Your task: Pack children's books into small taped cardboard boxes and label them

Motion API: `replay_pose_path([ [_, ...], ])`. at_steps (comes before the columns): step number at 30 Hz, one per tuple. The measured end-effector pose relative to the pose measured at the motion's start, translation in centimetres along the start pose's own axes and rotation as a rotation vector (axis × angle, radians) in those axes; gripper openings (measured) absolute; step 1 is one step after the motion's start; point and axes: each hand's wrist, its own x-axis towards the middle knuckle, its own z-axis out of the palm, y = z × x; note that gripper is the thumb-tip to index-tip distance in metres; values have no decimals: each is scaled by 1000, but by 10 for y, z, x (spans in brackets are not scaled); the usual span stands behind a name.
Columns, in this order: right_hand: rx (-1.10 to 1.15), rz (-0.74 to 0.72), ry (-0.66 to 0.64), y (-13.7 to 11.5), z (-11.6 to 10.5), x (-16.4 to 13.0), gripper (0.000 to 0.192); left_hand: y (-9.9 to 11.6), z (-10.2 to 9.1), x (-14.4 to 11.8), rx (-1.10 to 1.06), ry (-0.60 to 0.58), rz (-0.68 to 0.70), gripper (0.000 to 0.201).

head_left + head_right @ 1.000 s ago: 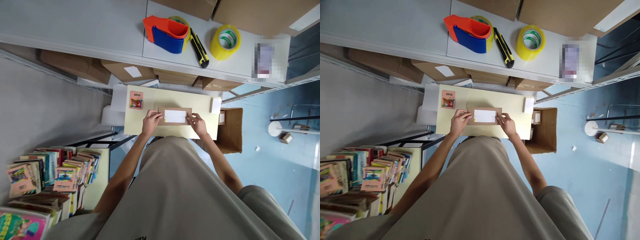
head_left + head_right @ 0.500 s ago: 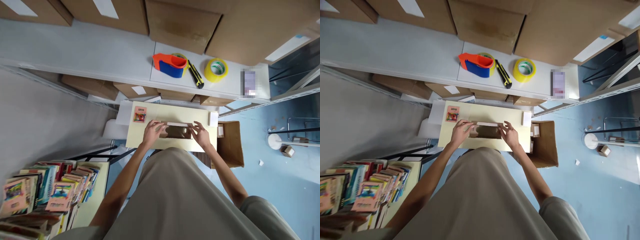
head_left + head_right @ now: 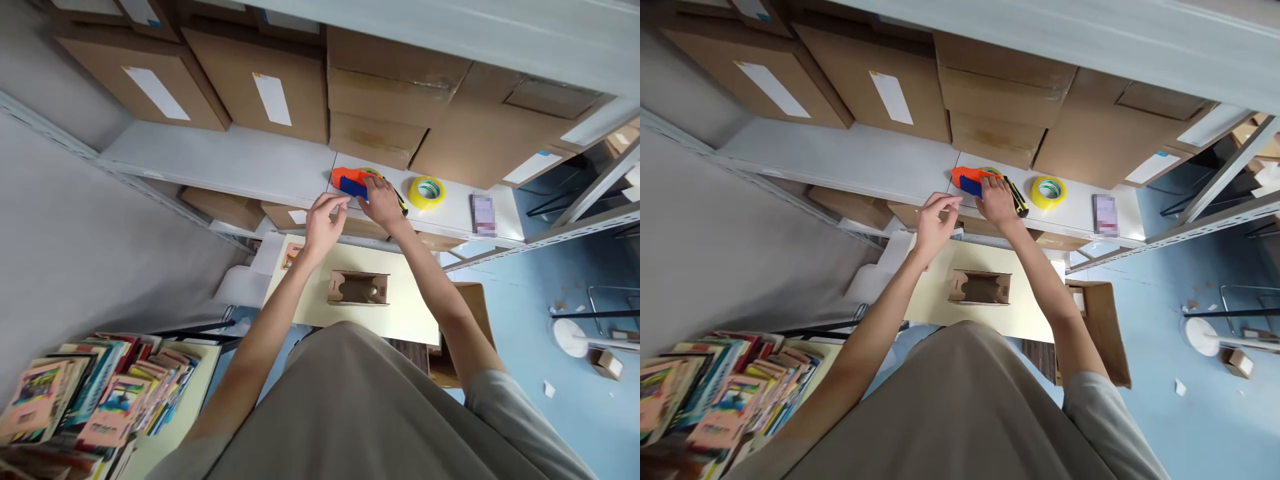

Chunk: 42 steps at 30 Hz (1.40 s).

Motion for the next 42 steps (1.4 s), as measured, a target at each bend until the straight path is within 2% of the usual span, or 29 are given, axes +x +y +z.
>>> replay_pose_path([
  [5, -105, 95, -182, -10, 18, 35, 65, 6, -1, -7, -44, 40, -40, 23],
  [8, -121, 142, -207, -9, 23, 43, 61, 6, -2, -16, -102, 59, -105, 19],
  [10, -76, 165, -182, -6, 25, 39, 60, 4, -4, -27, -149, 61, -172, 18],
  [13, 106, 177, -78, -4, 29, 3, 58, 2, -10, -56, -200, 55, -289, 21],
  [16, 494, 162, 8, -17, 34, -63, 59, 8, -16, -99, -273, 52, -370, 27],
  [18, 835, 139, 5, -35, 37, -112, 62, 18, -20, -127, -329, 39, -414, 31],
  [20, 1097, 184, -27, -55, 41, -155, 62, 30, -24, -152, -351, 18, -462, 35],
  [23, 1250, 279, -106, -81, 48, -198, 63, 43, -32, -177, -326, -7, -526, 37],
  [27, 1232, 329, -171, -97, 56, -221, 61, 49, -44, -192, -313, -92, -557, 35],
  [32, 1182, 321, -194, -100, 54, -227, 61, 46, -59, -196, -292, -223, -522, 32],
  [34, 1158, 294, -222, -99, 48, -229, 61, 43, -67, -194, -305, -190, -537, 33],
  [38, 1145, 242, -331, -99, 32, -237, 57, 34, -86, -183, -365, -61, -543, 48],
  [42, 1072, 182, -333, -100, 21, -246, 55, 33, -105, -169, -401, -108, -462, 58],
])
